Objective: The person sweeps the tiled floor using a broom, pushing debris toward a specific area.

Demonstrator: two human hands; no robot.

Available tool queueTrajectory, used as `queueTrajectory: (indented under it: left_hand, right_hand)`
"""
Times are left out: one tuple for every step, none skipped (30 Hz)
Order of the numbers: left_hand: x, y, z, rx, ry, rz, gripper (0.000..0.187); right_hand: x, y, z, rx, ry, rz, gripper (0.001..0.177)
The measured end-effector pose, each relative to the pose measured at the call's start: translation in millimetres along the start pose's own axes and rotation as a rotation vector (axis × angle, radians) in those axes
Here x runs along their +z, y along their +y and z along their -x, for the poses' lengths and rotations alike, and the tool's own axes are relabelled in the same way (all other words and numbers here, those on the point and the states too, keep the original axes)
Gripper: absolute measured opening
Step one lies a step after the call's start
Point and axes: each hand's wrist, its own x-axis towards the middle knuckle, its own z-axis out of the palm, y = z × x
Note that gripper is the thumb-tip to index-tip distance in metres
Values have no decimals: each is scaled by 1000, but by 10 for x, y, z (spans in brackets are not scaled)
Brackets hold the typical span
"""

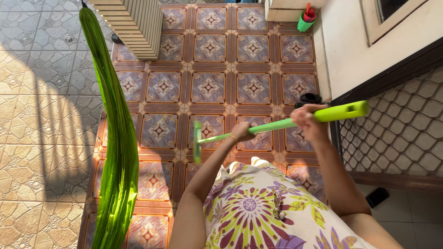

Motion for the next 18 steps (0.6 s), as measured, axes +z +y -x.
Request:
queueTrajectory:
  left_hand:
    - [20, 191, -77, 14, -17, 7, 24]
    - [58, 383, -139, 27, -38, 14, 23]
    - [90, 550, -205, 57, 3, 27, 30]
    - [130, 698, -276, 88, 42, 37, 40]
    - [187, 824, -348, 198, 62, 90, 37]
    - [260, 925, -422, 308, 81, 144, 34]
    - [339, 1017, -505, 312, 76, 143, 34]
    - [411, 1100, -596, 343, 66, 202, 34]
    - [476, 1153, -666, 372, 56, 261, 35]
    - [519, 1169, -708, 376, 53, 260, 35]
    - [555, 1169, -729, 443, 94, 306, 35]
    - [585, 1167, -748, 510, 137, 352, 35]
    - [611, 1159, -751, 513, 137, 351, 35]
    - [627, 1135, -729, 463, 120, 336, 34]
    - [636, 1101, -697, 414, 103, 320, 33]
    - [643, 1048, -652, 362, 85, 303, 33]
    - [641, 996, -615, 310, 66, 286, 32]
    - [628, 939, -583, 258, 46, 269, 31]
  right_hand:
    - [37, -194, -72, -54, -3, 63, 42]
    - [69, -432, -103, -106, -3, 124, 43]
    - [128, -647, -114, -106, 0, 127, 43]
    - [189, -841, -120, -107, -40, 140, 42]
    - [263, -967, -133, -109, -79, 154, 41]
    - [339, -1027, -146, -110, -73, 157, 41]
    - [391, -1066, -156, -36, -88, 266, 32]
    - [416, -1096, -166, 38, -104, 374, 25]
    - [457, -1062, -183, -6, -149, 442, 26]
    - [515, -987, -207, -50, -198, 511, 28]
    - [562, -915, -209, -4, -243, 553, 28]
    - [589, -836, -206, 42, -290, 594, 27]
    - [598, -773, -187, 41, -289, 596, 27]
    - [605, -713, -165, 30, -320, 644, 32]
    - [595, -663, -149, 19, -350, 691, 39]
    - [556, -638, -129, 20, -351, 691, 39]
    - [490, -642, -106, 13, -325, 610, 40]
    - [426, -645, -85, 6, -298, 527, 40]
